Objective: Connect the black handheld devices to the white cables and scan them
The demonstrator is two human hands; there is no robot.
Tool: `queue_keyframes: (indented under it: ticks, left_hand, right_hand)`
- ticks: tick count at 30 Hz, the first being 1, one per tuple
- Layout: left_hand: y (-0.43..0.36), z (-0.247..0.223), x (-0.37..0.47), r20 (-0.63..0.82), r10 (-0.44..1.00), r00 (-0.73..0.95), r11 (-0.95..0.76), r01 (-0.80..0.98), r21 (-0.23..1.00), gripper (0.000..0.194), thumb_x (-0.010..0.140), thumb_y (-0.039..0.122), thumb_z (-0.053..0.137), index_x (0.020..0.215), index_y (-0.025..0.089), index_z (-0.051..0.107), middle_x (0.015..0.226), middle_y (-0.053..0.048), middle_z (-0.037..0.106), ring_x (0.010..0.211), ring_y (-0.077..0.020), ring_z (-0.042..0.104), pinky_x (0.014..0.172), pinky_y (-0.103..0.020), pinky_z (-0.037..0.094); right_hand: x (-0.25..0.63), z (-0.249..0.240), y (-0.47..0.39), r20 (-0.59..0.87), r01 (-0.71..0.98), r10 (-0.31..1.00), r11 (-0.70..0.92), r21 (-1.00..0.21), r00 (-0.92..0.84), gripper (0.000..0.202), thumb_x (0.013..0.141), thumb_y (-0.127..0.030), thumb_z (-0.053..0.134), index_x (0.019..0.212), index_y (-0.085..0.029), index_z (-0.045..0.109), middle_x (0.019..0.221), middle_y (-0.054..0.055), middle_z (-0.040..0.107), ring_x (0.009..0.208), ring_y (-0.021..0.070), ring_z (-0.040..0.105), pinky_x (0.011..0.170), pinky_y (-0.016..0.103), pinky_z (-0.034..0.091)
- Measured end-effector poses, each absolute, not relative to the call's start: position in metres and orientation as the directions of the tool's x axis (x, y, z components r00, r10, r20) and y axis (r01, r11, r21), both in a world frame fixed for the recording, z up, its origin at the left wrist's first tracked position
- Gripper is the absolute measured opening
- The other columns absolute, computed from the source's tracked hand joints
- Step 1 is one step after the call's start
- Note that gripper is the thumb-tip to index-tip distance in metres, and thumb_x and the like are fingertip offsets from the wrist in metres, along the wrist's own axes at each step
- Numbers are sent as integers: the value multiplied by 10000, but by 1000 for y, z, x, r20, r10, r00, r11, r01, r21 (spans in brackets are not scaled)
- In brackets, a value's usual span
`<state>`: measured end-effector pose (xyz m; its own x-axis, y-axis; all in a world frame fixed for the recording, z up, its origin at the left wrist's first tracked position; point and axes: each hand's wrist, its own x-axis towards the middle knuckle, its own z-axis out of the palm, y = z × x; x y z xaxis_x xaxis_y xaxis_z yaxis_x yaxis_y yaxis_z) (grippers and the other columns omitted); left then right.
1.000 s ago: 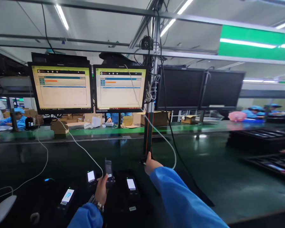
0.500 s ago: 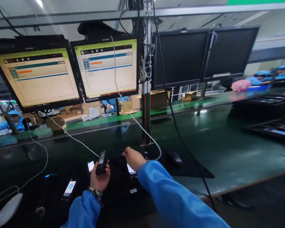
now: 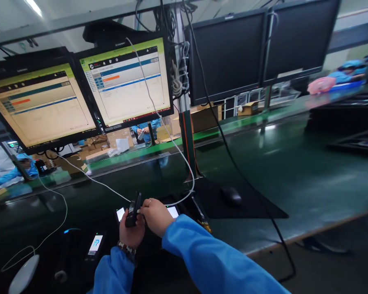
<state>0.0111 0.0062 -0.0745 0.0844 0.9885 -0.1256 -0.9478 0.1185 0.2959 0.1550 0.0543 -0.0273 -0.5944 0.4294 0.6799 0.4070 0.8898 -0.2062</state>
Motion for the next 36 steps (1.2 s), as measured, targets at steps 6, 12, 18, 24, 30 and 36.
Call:
queue_keyframes:
  ticks: [6, 12, 18, 24, 30, 36]
  left_hand:
    - [10, -83, 8, -120, 983, 139, 173, -921, 350, 512, 961, 455, 334, 902, 46, 636, 745, -104, 627, 599, -127, 581, 570, -228, 511]
    - [12, -80, 12, -162, 981, 103, 155, -923, 352, 477, 963, 416, 364, 895, 31, 638, 779, -110, 642, 675, -141, 614, 621, -219, 518]
    - [8, -66, 24, -256, 963, 81, 186, -889, 419, 521, 966, 421, 319, 826, 31, 634, 692, -112, 616, 604, -149, 589, 576, -225, 504]
    - [8, -69, 27, -343, 935, 87, 255, -838, 482, 457, 949, 409, 371, 833, 40, 614, 698, -111, 617, 605, -153, 591, 564, -228, 490]
    - [24, -92, 36, -233, 937, -259, 82, -485, 871, 318, 925, 377, 454, 1029, 100, 572, 1019, -147, 643, 890, -226, 637, 785, -327, 527]
    - [41, -105, 36, 30, 813, -582, 83, 166, 983, 452, 797, 43, 456, 1248, 34, 493, 1357, -205, 450, 1324, -259, 361, 1146, -353, 227]
  right_hand:
    - [158, -24, 47, 660, 498, 325, 863, 87, -677, 67, 832, -149, 627, 781, -161, 668, 768, 44, 598, 730, 196, 497, 626, 324, 351]
    - [165, -28, 58, 584, 427, 272, 893, 143, -765, 110, 869, -155, 588, 775, -158, 644, 789, 35, 594, 718, 186, 462, 627, 333, 331]
    - [171, -26, 66, 474, 406, 319, 909, 91, -821, 110, 856, -116, 557, 814, -156, 651, 821, 41, 596, 732, 179, 447, 660, 327, 337]
    - [178, -26, 71, 358, 366, 333, 930, 26, -872, 189, 828, -58, 497, 845, -132, 669, 832, 62, 602, 754, 174, 456, 705, 304, 364]
    - [175, -40, 90, 153, 543, 539, 839, -20, -828, 230, 860, -103, 486, 939, -134, 699, 946, 93, 637, 894, 219, 535, 822, 322, 402]
    - [154, -60, 105, 115, 623, 616, 781, 32, -779, 281, 842, -52, 458, 914, -113, 723, 958, 136, 650, 959, 249, 573, 850, 326, 447]
